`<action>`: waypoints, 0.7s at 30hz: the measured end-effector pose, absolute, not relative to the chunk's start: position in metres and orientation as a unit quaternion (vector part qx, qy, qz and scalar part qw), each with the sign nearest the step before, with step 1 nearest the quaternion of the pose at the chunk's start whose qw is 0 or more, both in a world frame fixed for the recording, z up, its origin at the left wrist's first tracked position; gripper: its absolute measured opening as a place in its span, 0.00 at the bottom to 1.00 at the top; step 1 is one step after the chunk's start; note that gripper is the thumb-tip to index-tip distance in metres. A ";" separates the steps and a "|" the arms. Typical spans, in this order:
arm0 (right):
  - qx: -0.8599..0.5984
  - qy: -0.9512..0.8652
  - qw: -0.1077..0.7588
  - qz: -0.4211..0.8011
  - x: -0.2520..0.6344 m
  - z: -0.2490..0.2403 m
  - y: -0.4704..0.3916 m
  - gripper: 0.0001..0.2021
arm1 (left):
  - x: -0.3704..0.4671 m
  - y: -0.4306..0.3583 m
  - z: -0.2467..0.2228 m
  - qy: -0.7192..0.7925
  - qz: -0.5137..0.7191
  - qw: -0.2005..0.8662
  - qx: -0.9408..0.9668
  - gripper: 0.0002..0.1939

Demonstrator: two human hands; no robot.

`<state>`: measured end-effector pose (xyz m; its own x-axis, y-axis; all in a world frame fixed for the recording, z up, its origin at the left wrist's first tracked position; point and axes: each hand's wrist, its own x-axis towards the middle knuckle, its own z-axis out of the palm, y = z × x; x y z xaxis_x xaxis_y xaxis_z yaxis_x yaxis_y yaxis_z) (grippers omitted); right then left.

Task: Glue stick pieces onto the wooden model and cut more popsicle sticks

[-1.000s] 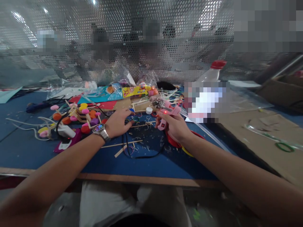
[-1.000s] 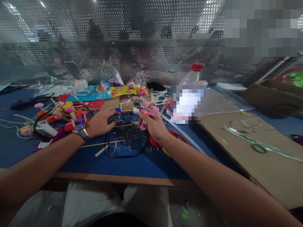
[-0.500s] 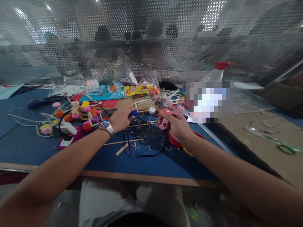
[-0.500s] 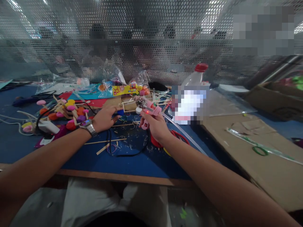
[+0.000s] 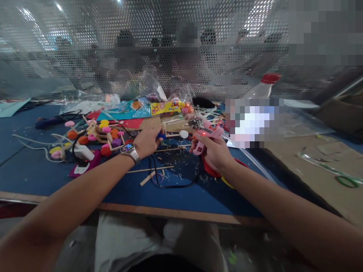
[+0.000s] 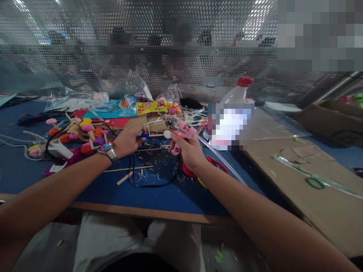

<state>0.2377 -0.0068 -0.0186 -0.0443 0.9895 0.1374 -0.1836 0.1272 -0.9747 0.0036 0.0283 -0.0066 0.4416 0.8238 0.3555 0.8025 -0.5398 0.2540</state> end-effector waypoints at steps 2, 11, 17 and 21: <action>-0.403 -0.498 0.563 0.522 0.238 -0.019 -0.007 0.16 | 0.003 0.029 -0.009 0.494 0.223 0.023 0.840 0.07; -0.401 -0.494 0.565 0.525 0.238 -0.020 -0.006 0.16 | 0.003 0.030 -0.007 0.485 0.232 0.028 0.843 0.11; -0.406 -0.496 0.562 0.522 0.237 -0.019 -0.007 0.18 | 0.002 0.029 -0.005 0.497 0.233 0.020 0.835 0.10; -0.418 -0.506 0.554 0.512 0.238 -0.019 -0.007 0.21 | 0.001 0.028 -0.002 0.506 0.231 0.009 0.831 0.10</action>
<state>0.2378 -0.0066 -0.0186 -0.0365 0.9905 0.1327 -0.1437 0.1262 -0.9815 0.0014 0.0282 -0.0024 0.3817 0.8449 0.3747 0.8362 -0.4884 0.2495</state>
